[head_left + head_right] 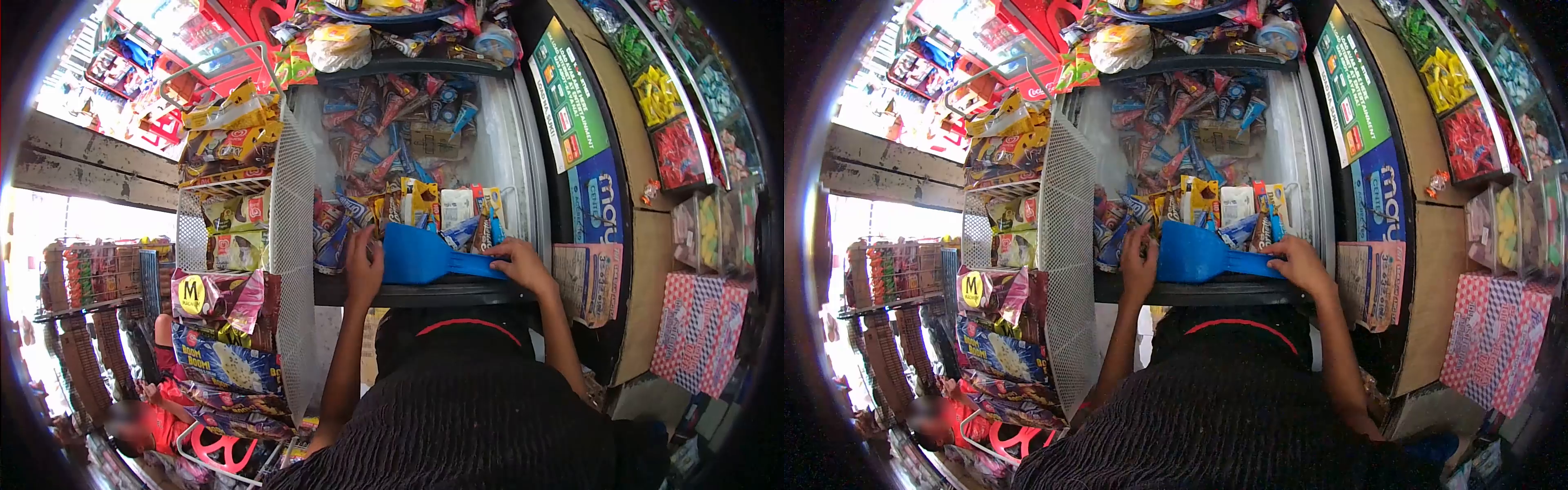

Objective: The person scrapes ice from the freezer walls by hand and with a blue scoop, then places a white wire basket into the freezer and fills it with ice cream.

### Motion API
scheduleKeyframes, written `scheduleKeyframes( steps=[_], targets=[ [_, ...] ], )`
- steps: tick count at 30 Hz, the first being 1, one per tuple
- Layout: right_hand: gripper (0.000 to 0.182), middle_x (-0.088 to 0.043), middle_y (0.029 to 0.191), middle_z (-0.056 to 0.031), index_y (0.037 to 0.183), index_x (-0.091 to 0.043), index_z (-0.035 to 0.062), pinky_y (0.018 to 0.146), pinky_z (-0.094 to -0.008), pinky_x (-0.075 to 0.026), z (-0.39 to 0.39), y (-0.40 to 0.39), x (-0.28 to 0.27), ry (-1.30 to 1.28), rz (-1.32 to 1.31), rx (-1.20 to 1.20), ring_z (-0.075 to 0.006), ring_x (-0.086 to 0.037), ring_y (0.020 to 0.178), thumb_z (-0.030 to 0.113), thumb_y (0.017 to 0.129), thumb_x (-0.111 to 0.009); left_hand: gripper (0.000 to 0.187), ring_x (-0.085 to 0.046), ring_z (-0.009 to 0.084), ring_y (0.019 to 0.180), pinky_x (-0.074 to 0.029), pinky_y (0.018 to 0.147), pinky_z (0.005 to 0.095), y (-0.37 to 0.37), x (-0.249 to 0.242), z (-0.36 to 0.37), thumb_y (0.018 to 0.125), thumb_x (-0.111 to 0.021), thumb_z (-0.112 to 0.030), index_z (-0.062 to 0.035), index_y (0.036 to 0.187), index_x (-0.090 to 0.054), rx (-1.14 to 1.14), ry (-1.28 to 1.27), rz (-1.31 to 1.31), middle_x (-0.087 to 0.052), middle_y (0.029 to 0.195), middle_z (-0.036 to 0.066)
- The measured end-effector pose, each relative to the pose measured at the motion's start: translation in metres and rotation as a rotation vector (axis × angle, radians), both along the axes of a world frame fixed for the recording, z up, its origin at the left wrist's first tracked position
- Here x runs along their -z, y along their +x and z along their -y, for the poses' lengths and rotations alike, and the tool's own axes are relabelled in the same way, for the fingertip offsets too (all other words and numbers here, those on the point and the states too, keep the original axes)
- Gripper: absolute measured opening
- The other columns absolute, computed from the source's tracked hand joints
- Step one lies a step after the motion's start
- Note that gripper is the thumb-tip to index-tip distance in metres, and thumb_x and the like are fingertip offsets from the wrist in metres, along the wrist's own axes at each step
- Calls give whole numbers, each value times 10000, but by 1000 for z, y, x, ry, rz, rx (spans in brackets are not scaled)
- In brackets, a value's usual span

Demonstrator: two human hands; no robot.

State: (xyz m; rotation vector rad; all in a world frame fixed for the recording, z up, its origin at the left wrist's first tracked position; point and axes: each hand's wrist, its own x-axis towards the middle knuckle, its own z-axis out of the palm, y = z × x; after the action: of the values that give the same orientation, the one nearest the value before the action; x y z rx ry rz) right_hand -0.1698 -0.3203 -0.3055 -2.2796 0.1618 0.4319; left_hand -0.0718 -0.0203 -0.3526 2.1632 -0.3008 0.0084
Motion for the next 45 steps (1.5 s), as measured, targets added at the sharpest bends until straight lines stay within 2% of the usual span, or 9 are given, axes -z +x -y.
scheduleKeyframes(
  steps=[10, 19, 22, 29, 31, 35, 38, 40, 45],
  targets=[
    [218, -611, 865, -183, 951, -648, 42, 748, -390, -455, 3, 15, -19, -125, 50, -37, -332, -589, 814, 145, 763, -609, 302, -504, 335, 988, -390, 886, 395, -11, 13, 15, 793, -504, -44, 1, 1090, -530, 71, 39, 34, -536, 1030, 176],
    [202, -626, 858, -167, 953, -636, 13, 668, -337, -470, 8, 41, -17, -107, 164, 28, -276, -604, 716, 108, 777, -604, 265, -523, 326, 953, -405, 845, 375, -1, 3, 7, 796, -491, -8, -2, 1054, -550, 15, 65, -44, -539, 1003, 163],
    [175, -622, 828, -174, 905, -645, 17, 701, -374, -466, 20, 51, -12, -81, 166, 99, -320, -601, 762, 126, 783, -582, 249, -529, 316, 936, -412, 832, 367, 14, -3, 7, 795, -493, -4, -2, 1035, -560, -19, 59, -51, -541, 993, 157],
    [166, -629, 805, -160, 895, -647, 11, 656, -317, -471, 37, 128, -2, 107, 205, 166, -263, -614, 716, 113, 779, -587, 237, -550, 296, 862, -439, 754, 357, 100, -5, 24, 781, -516, -30, -12, 1009, -579, -47, 45, -93, -547, 957, 145],
    [178, -634, 808, -157, 895, -646, 9, 655, -311, -469, 37, 169, 20, 295, 125, 162, -244, -616, 713, 134, 782, -588, 239, -563, 321, 824, -451, 717, 391, 143, 23, 31, 777, -518, -46, -21, 1006, -581, 39, 91, -76, -560, 917, 160],
    [217, -645, 824, -142, 882, -648, 10, 673, -329, -469, 41, 256, 114, 253, -98, -51, -248, -615, 727, 193, 777, -595, 258, -571, 322, 872, -459, 705, 391, 234, 113, 46, 775, -549, -111, -58, 1023, -595, 172, 331, -104, -581, 920, 168],
    [291, -646, 857, -148, 901, -642, 11, 705, -365, -470, 40, 294, 229, 121, -245, -205, -283, -612, 762, 268, 777, -584, 324, -575, 346, 937, -441, 776, 446, 284, 195, 57, 757, -569, -219, -56, 1036, -593, 273, 525, -473, -599, 968, 187],
    [339, -643, 884, -158, 930, -633, 7, 725, -383, -472, 40, 306, 299, 12, -325, -325, -306, -611, 793, 304, 778, -574, 344, -539, 351, 1016, -437, 826, 416, 301, 256, 63, 774, -524, -219, -69, 1079, -579, 557, 964, -589, -566, 1061, 211],
    [518, -570, 1048, -246, 1112, -500, -59, 831, -415, -454, 24, 330, 353, -145, -449, -217, -348, -576, 960, 340, 787, -556, 373, -575, 314, 960, -406, 876, 433, 289, 286, 104, 753, -566, -269, -66, 1065, -584, 732, 1139, -341, -594, 1037, 166]
  ],
)
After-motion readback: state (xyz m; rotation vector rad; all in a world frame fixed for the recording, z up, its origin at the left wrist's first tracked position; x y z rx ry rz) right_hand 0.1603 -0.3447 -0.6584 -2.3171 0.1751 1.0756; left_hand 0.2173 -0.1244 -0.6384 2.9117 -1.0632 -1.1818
